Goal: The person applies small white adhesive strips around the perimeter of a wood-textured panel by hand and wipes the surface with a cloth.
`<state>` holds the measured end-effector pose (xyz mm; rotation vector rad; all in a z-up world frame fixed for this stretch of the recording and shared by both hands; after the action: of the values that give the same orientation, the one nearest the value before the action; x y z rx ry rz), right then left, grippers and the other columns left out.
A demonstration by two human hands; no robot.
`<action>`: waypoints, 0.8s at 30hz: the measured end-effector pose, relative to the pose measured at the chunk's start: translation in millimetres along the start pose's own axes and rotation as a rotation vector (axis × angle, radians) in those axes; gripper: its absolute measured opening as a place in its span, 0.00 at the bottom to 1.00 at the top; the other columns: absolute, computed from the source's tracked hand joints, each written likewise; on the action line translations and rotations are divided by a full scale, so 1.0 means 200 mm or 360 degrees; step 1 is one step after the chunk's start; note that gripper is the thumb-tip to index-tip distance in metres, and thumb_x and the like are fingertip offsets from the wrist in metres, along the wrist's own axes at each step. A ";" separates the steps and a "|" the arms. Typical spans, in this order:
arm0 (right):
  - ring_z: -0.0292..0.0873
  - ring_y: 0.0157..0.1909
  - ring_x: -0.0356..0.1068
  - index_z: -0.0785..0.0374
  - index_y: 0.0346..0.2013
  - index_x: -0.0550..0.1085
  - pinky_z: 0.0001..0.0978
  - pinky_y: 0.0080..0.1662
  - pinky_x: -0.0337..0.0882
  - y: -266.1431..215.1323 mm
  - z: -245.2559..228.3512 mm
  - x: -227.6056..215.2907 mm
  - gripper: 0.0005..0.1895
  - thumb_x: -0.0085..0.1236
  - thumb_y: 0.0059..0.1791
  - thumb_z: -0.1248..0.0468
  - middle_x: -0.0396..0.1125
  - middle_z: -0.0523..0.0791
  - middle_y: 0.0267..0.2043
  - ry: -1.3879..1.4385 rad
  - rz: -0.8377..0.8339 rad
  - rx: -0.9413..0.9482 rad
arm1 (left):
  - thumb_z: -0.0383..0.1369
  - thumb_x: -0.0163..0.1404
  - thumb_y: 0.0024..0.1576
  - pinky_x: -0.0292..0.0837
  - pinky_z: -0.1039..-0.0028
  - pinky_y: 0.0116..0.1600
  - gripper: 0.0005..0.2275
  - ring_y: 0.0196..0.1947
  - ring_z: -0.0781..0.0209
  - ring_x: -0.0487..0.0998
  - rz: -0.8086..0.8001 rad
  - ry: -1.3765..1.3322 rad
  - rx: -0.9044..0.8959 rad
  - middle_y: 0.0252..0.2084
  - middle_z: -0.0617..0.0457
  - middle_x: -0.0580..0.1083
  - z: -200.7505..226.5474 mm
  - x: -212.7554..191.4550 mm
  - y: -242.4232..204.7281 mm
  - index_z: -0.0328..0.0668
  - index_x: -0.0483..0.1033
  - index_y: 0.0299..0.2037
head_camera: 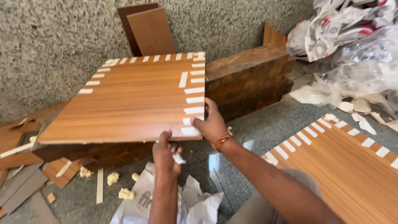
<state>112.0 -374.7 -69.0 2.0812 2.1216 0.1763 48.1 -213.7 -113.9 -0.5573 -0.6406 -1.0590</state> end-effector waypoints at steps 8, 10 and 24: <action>0.47 0.49 0.74 0.68 0.49 0.73 0.45 0.51 0.78 0.01 0.06 -0.03 0.22 0.59 0.49 0.54 0.73 0.51 0.47 0.0847 -0.0403 0.0822 | 0.37 0.52 0.53 0.59 0.78 0.20 0.13 0.18 0.70 0.67 0.0082 0.0591 0.0075 0.23 0.53 0.70 0.23 -0.27 -0.24 0.30 0.71 0.35; 0.46 0.48 0.75 0.69 0.49 0.73 0.45 0.51 0.78 -0.02 0.05 0.02 0.20 0.56 0.51 0.54 0.73 0.51 0.47 0.0862 -0.0409 0.0788 | 0.37 0.53 0.55 0.58 0.78 0.19 0.13 0.16 0.72 0.62 -0.0083 0.0333 0.0063 0.23 0.55 0.67 0.29 -0.32 -0.30 0.32 0.70 0.36; 0.42 0.37 0.75 0.60 0.39 0.78 0.35 0.40 0.74 -0.36 -0.57 0.11 0.07 0.58 0.49 0.63 0.76 0.44 0.38 -0.0877 -0.1101 -0.0944 | 0.53 0.43 0.61 0.59 0.80 0.17 0.28 0.15 0.74 0.60 -0.0255 0.0181 0.0119 0.20 0.59 0.65 0.23 -0.33 -0.41 0.28 0.78 0.45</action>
<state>18.6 -350.1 28.3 0.8770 1.9654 0.1018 -58.7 -173.0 -120.3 -0.3827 -0.6294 -1.2030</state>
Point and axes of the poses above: each hand's wrist, its own y-axis towards the middle knuckle, its own x-axis out of the palm, z = x × y, the point moved 3 cm from there along y, towards the middle knuckle
